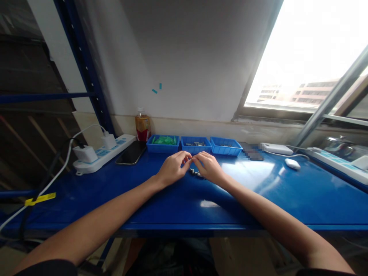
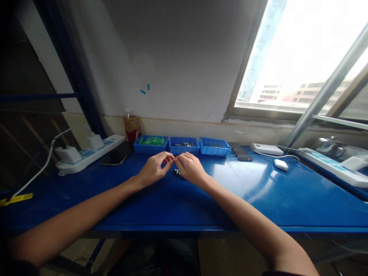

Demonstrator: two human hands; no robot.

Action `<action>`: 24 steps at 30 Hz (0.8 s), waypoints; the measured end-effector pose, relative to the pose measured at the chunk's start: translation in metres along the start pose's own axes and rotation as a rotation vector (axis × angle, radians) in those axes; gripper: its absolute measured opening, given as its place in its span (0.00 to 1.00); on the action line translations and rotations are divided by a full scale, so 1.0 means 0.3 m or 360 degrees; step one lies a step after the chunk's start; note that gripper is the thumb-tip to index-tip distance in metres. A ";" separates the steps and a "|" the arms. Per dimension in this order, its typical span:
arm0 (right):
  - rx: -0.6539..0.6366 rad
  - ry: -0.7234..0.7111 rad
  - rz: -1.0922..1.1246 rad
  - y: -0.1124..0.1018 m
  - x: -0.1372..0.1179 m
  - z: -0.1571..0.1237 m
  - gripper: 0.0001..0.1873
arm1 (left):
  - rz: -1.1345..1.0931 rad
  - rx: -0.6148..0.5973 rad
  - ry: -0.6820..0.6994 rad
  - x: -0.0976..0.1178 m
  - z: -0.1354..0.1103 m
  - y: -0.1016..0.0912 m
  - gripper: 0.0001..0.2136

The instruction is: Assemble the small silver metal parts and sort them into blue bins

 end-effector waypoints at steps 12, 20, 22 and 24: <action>-0.0058 -0.0116 -0.0091 -0.018 -0.028 0.004 0.06 | -0.0400 -0.0162 -0.0245 -0.041 0.010 0.023 0.16; 0.0259 0.0096 -0.0274 -0.145 0.121 0.006 0.09 | 0.0043 -0.0368 0.0057 -0.030 -0.007 0.051 0.12; 0.0399 0.0247 -0.0356 -0.191 0.211 -0.017 0.10 | 0.0150 -0.0457 0.0125 -0.028 -0.016 0.061 0.13; 0.0476 0.0421 -0.0471 -0.225 0.306 -0.049 0.11 | 0.0225 -0.0522 0.0133 -0.030 -0.021 0.065 0.13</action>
Point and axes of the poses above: each hand's wrist, its own z-axis towards the middle knuckle, its own y-axis out of the palm, x = y × z, the point moved 5 cm from there along z, towards the middle knuckle, and after that the axes turned 7 degrees about -y, right-handed, at the moved point
